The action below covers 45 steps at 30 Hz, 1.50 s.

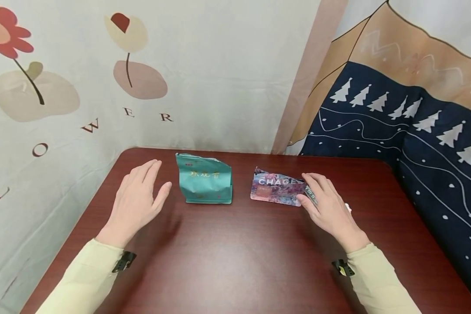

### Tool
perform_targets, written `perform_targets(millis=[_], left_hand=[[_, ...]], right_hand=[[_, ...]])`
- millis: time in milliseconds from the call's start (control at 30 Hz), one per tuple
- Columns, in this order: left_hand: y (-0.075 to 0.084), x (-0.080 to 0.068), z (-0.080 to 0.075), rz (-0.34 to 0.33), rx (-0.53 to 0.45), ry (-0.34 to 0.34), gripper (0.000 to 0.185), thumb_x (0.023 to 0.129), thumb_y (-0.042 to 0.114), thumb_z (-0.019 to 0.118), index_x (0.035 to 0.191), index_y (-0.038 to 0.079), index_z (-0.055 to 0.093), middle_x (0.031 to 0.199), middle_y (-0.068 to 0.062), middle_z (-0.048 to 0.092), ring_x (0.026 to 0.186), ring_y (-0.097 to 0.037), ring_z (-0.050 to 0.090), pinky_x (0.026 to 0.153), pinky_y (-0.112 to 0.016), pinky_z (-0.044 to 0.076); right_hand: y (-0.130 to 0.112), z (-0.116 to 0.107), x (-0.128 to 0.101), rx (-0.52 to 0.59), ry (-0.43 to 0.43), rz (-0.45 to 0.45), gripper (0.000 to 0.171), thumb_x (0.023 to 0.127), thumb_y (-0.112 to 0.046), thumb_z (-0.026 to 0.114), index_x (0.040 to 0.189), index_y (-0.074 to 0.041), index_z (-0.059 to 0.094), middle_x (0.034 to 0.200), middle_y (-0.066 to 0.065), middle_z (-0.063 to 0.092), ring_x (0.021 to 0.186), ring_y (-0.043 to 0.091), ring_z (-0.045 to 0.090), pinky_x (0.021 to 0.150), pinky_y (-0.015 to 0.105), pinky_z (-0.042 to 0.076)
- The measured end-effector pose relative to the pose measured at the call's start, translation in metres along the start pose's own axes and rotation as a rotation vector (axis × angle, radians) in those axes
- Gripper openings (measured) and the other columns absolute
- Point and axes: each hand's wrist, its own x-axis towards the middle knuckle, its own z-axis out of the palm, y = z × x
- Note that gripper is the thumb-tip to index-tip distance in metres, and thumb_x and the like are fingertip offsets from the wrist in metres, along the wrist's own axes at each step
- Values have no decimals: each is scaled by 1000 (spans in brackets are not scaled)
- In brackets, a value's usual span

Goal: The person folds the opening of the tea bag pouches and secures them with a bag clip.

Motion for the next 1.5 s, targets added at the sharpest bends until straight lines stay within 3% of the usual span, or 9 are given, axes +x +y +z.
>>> perform_targets(millis=[767,1167,1500], left_hand=[[34,36,12,149,-83,78,48,98,24,62,135,-8,61,139,-24,60,128,-43,55,106,-59,40],[42,57,16,159,-63,31,43,100,23,61,131,-6,64,139,-21,61,128,-38,56,109,-56,36],[50,59,22,195,-19,-1,38,99,20,63,129,-3,67,133,-19,66,125,-35,59,108,-54,39]], right_hand=[[-43,19,22,155,7,-84,60,97,-29,70,150,-7,51,142,16,54,129,31,52,105,54,48],[-62,29,52,219,-43,-93,57,100,-30,68,149,-8,51,143,13,53,128,28,52,106,52,48],[-77,44,59,286,-36,-144,52,100,-26,69,146,-6,55,140,15,57,127,30,56,108,50,48]])
